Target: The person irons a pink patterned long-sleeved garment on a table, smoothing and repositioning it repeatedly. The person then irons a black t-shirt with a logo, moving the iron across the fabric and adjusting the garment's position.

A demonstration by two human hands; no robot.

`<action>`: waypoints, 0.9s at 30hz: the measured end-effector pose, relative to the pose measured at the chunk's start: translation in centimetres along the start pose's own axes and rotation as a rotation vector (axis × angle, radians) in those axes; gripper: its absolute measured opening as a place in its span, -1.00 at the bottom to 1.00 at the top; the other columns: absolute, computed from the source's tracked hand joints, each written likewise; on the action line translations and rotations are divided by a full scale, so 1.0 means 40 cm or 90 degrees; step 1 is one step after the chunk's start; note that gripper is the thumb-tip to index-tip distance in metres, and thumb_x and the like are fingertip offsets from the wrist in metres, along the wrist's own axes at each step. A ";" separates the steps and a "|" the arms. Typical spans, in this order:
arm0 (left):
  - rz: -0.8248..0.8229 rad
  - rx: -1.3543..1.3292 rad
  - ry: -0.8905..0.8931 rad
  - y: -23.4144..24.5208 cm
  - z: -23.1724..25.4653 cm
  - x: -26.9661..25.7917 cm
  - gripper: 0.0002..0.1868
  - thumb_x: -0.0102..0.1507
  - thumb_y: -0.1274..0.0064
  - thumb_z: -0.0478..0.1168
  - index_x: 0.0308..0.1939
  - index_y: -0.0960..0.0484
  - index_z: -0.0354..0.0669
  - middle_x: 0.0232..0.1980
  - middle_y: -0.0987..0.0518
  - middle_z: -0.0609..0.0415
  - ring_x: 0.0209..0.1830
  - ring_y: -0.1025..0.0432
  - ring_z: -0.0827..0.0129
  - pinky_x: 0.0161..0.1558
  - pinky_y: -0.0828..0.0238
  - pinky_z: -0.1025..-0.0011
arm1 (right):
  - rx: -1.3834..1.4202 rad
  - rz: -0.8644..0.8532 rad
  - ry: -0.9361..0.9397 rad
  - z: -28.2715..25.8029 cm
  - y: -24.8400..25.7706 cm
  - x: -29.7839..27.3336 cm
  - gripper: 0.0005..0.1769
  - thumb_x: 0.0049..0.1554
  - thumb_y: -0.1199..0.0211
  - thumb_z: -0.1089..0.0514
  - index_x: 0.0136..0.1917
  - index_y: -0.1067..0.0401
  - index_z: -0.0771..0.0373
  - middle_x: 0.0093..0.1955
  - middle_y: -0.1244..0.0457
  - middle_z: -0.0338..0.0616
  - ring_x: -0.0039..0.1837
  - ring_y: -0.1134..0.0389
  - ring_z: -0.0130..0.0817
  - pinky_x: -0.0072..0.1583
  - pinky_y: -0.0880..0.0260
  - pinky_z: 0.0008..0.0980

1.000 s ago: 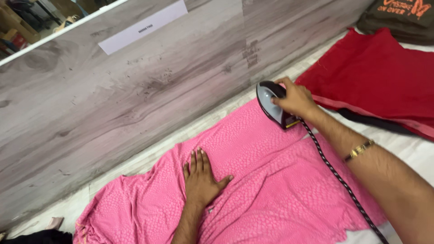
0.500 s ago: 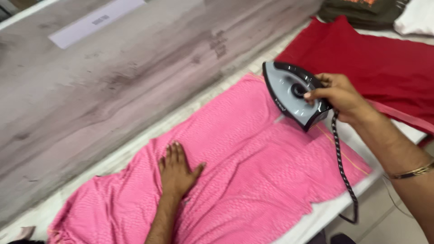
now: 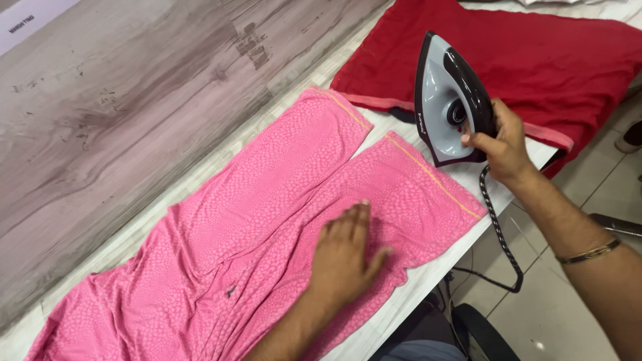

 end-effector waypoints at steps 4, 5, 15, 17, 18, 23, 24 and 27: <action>-0.019 -0.043 -0.025 -0.057 0.044 0.029 -0.07 0.32 0.03 0.21 0.52 -0.13 -0.44 0.45 -0.34 -0.37 0.45 -0.23 -0.13 0.37 -0.10 -0.03 | -0.044 0.049 0.057 0.030 0.010 0.006 -0.64 0.04 -0.28 0.32 0.10 -0.27 0.35 -0.14 -0.24 -0.23 -0.04 -0.26 -0.50 0.05 -0.29 -0.47; -0.026 -0.037 -0.019 -0.067 0.042 0.033 -0.07 0.32 0.03 0.21 0.51 -0.13 -0.45 0.45 -0.33 -0.37 0.46 -0.21 -0.13 0.37 -0.08 -0.04 | -0.039 0.054 0.055 0.036 0.009 0.002 -0.61 0.03 -0.28 0.31 0.11 -0.26 0.34 -0.12 -0.24 -0.23 -0.04 -0.26 -0.49 0.05 -0.29 -0.47; 0.020 -0.020 -0.033 -0.107 0.031 0.008 -0.13 0.32 0.01 0.17 0.49 -0.20 -0.43 0.53 -0.24 -0.33 0.56 -0.10 -0.10 0.45 0.01 -0.06 | 0.004 -0.023 0.023 0.067 0.054 -0.044 -0.50 -0.05 -0.30 0.43 0.13 -0.22 0.30 0.07 -0.33 -0.08 0.17 -0.37 -0.35 0.22 -0.36 -0.38; 0.025 -0.020 -0.029 -0.105 0.031 0.000 -0.13 0.32 0.01 0.17 0.50 -0.20 -0.43 0.54 -0.24 -0.33 0.56 -0.11 -0.10 0.46 0.01 -0.05 | 0.004 -0.024 0.026 0.085 0.063 -0.060 -0.52 0.00 -0.37 0.41 0.12 -0.21 0.31 0.13 -0.33 -0.07 0.23 -0.37 -0.35 0.26 -0.36 -0.38; 0.025 -0.018 -0.027 -0.102 0.031 -0.003 -0.13 0.33 0.01 0.16 0.50 -0.20 -0.44 0.54 -0.24 -0.34 0.55 -0.11 -0.11 0.46 0.01 -0.05 | 0.024 -0.022 0.031 0.086 0.065 -0.065 -0.52 0.03 -0.40 0.38 0.13 -0.21 0.30 0.16 -0.32 -0.08 0.26 -0.37 -0.35 0.29 -0.37 -0.38; 0.019 -0.024 -0.016 -0.065 0.030 -0.051 -0.11 0.32 0.00 0.17 0.51 -0.20 -0.44 0.53 -0.25 -0.35 0.55 -0.12 -0.13 0.46 0.01 -0.05 | -0.189 0.062 0.024 0.061 0.056 -0.094 -0.52 0.09 -0.52 0.20 0.16 -0.34 0.34 0.18 -0.29 -0.09 0.22 -0.33 -0.38 0.26 -0.35 -0.40; 0.020 -0.026 -0.011 -0.048 0.031 -0.069 -0.11 0.33 -0.01 0.18 0.51 -0.20 -0.44 0.53 -0.25 -0.36 0.55 -0.12 -0.13 0.46 0.02 -0.06 | -0.315 0.090 0.019 0.042 0.057 -0.102 -0.51 0.07 -0.56 0.17 0.14 -0.38 0.36 0.14 -0.30 -0.04 0.15 -0.35 -0.32 0.21 -0.37 -0.36; 0.020 -0.017 0.003 -0.008 0.027 -0.119 -0.11 0.34 -0.01 0.19 0.51 -0.20 -0.44 0.53 -0.25 -0.36 0.55 -0.12 -0.13 0.45 0.02 -0.07 | -0.532 0.126 -0.007 -0.002 0.046 -0.122 -0.49 0.08 -0.62 0.07 0.14 -0.47 0.35 0.03 -0.37 0.03 0.03 -0.43 -0.23 0.14 -0.42 -0.27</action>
Point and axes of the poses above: each hand's wrist, its own x-axis towards the middle knuckle, its own y-axis out of the back of the hand, z = x × y, the point moved 5 cm from there along x, towards the middle knuckle
